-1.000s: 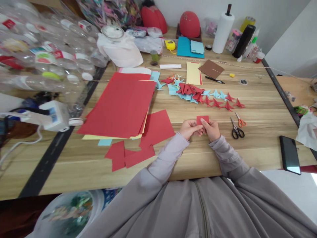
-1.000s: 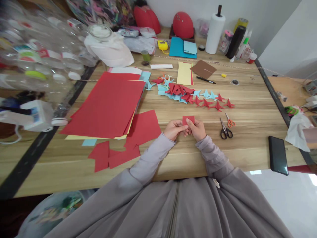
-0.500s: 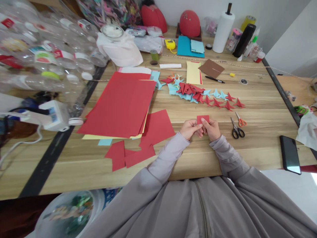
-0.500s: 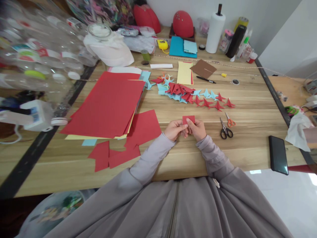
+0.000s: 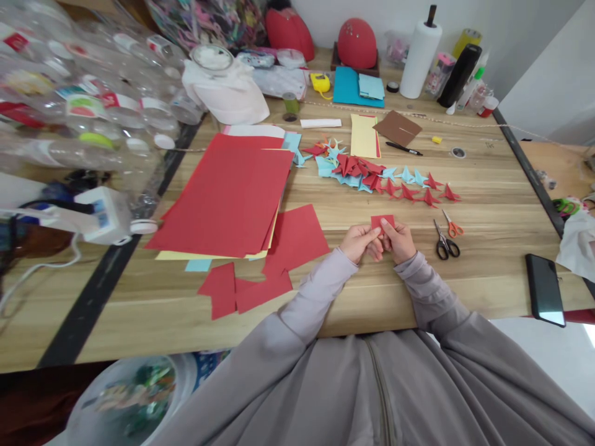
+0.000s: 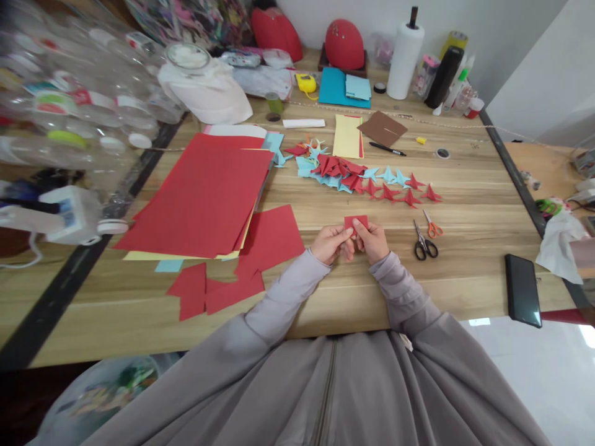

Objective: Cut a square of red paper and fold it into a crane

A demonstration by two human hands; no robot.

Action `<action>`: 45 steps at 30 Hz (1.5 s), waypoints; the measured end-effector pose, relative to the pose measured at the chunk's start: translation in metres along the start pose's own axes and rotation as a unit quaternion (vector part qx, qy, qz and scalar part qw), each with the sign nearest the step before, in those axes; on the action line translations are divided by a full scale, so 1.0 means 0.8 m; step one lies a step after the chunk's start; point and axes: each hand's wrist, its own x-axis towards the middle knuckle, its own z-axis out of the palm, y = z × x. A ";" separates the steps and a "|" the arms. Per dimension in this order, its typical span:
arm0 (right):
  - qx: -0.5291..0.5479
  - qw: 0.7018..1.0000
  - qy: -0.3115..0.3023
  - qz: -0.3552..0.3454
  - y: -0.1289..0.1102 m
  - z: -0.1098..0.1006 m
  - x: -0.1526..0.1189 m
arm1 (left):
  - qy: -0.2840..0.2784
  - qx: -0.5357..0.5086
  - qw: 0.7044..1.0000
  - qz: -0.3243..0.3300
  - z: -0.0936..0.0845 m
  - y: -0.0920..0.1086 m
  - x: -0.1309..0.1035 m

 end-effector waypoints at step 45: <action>-0.056 0.998 0.021 -0.010 -0.002 -0.008 0.000 | 0.004 -0.028 1.000 -0.011 -0.010 0.007 -0.001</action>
